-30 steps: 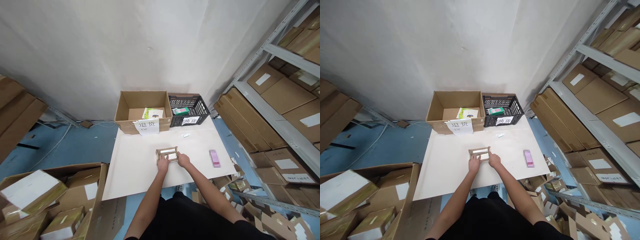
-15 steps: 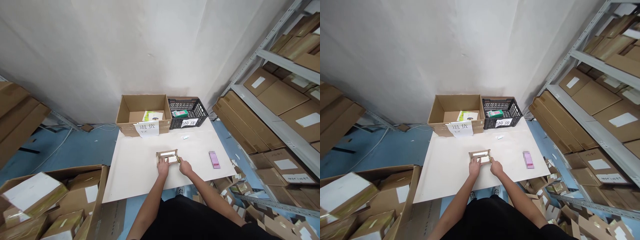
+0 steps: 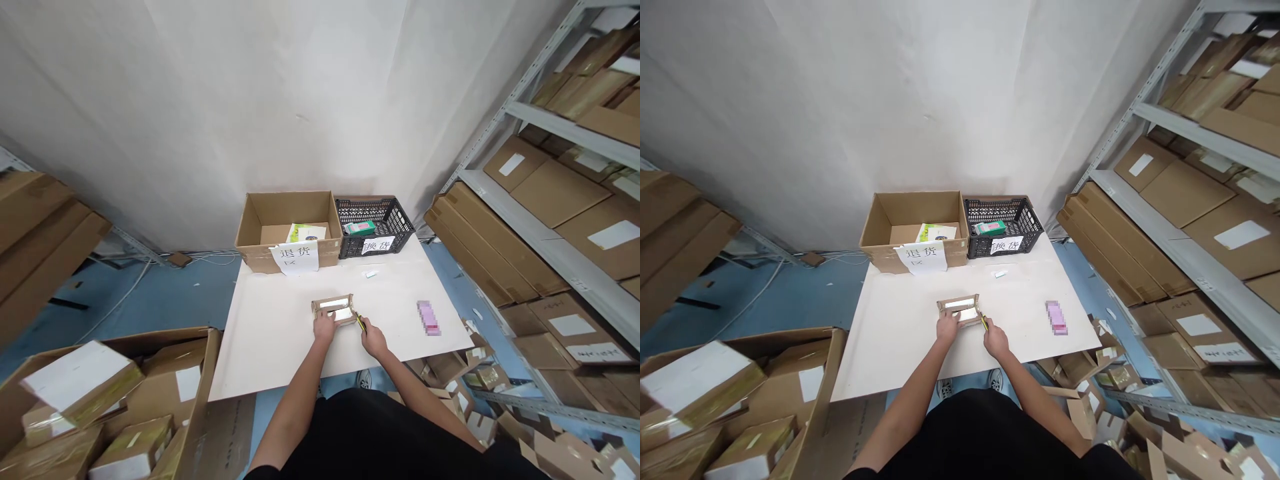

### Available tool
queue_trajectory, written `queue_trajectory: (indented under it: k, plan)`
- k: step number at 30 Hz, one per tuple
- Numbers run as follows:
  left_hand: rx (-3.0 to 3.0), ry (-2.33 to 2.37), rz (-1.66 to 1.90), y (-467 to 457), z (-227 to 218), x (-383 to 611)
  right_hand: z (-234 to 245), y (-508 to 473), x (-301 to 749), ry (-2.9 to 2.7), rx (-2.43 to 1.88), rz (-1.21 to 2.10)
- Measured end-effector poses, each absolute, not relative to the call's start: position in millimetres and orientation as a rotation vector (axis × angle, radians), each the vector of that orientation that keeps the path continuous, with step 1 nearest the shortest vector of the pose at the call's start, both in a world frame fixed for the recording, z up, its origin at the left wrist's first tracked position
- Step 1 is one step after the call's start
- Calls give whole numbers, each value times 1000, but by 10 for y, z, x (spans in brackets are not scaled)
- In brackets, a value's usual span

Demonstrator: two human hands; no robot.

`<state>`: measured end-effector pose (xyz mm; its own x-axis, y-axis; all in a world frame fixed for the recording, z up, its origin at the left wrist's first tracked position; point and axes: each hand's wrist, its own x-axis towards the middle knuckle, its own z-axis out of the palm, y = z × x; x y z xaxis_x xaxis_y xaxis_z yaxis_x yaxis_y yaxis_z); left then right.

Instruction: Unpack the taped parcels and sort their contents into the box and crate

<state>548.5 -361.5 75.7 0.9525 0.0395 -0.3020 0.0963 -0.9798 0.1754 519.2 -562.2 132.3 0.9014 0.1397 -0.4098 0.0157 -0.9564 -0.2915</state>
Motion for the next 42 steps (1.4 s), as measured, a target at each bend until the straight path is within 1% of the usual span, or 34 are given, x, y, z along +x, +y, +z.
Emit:
queue_trajectory:
  k: [4,9,13,16,18,21,24,26,28,31,37,39,42]
  plan:
    - [2926,130,-421,-3626,700,5427,1352,-5503,5414,-172,-2797,599]
    - [2943,123,-384,-3649,653,5439,1334,-5284,5615,-223,-2901,817]
    - [2942,117,-391,-3664,667,5480,1320,-5169,5555,-199,-2937,906]
    - [2950,109,-386,-3669,698,5453,1325,-5189,5486,-184,-2942,894]
    - [2953,103,-377,-3653,720,5422,1301,-5289,5441,-150,-2892,824]
    - [2951,74,-354,-3606,750,5403,1167,-5571,5331,-41,-2738,574]
    - [2952,64,-372,-3580,785,5437,924,-5922,5183,302,-2469,349]
    - [2940,116,-406,-3610,809,5470,752,-6137,5127,601,-2205,292]
    - [2920,194,-444,-3680,831,5485,612,-6329,5159,782,-1944,276]
    - [2956,256,-466,-3812,865,5465,502,-6623,5398,779,-1761,289]
    - [3031,289,-455,-3774,1002,5503,475,-7163,6009,947,-2060,400]
    - [3000,366,-414,-3647,1038,5572,451,-7147,6067,891,-2088,417]
    - [2918,425,-399,-3472,1031,5646,401,-6781,5995,684,-2109,481]
